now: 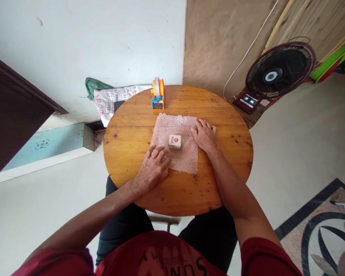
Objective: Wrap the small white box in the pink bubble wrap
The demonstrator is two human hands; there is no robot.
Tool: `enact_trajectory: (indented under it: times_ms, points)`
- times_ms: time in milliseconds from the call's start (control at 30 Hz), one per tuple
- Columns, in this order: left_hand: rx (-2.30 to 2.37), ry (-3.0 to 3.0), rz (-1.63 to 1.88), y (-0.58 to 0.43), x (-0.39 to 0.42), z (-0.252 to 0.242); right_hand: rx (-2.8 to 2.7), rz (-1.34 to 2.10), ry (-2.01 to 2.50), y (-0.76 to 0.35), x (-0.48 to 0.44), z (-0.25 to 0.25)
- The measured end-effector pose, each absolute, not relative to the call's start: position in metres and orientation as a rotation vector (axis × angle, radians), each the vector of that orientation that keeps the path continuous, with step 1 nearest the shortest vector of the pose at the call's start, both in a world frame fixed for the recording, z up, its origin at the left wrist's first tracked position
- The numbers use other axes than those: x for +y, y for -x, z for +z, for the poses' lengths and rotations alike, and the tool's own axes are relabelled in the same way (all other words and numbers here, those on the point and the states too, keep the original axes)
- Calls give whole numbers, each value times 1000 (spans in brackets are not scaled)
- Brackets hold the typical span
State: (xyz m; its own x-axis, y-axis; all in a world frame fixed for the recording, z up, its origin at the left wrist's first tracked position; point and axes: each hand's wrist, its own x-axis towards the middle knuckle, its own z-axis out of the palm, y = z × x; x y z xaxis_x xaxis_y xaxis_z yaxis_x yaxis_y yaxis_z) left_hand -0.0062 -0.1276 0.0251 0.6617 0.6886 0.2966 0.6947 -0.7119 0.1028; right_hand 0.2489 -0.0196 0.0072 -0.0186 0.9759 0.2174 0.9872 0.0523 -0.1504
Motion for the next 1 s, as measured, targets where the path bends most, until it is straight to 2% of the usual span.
enact_trajectory:
  times_ms: [267,500,633,800,1000]
  points:
    - [-1167,2845,-805,-1,-114,43,-2079,-38,1992,-249,-20,10]
    - [-1099,2968,-350,18,-131,47,-2076,-35,1996,-249,-19,8]
    - [-1096,2883,-315,13,-134,39,-2074,-45,1988,-250,-17,5]
    - [-1049,2865,-487,0,-121,32,-2056,-28,1985,-250,-18,6]
    - [-1199,2772,-810,-5,-93,51,-2071,-50,1995,-250,-19,8]
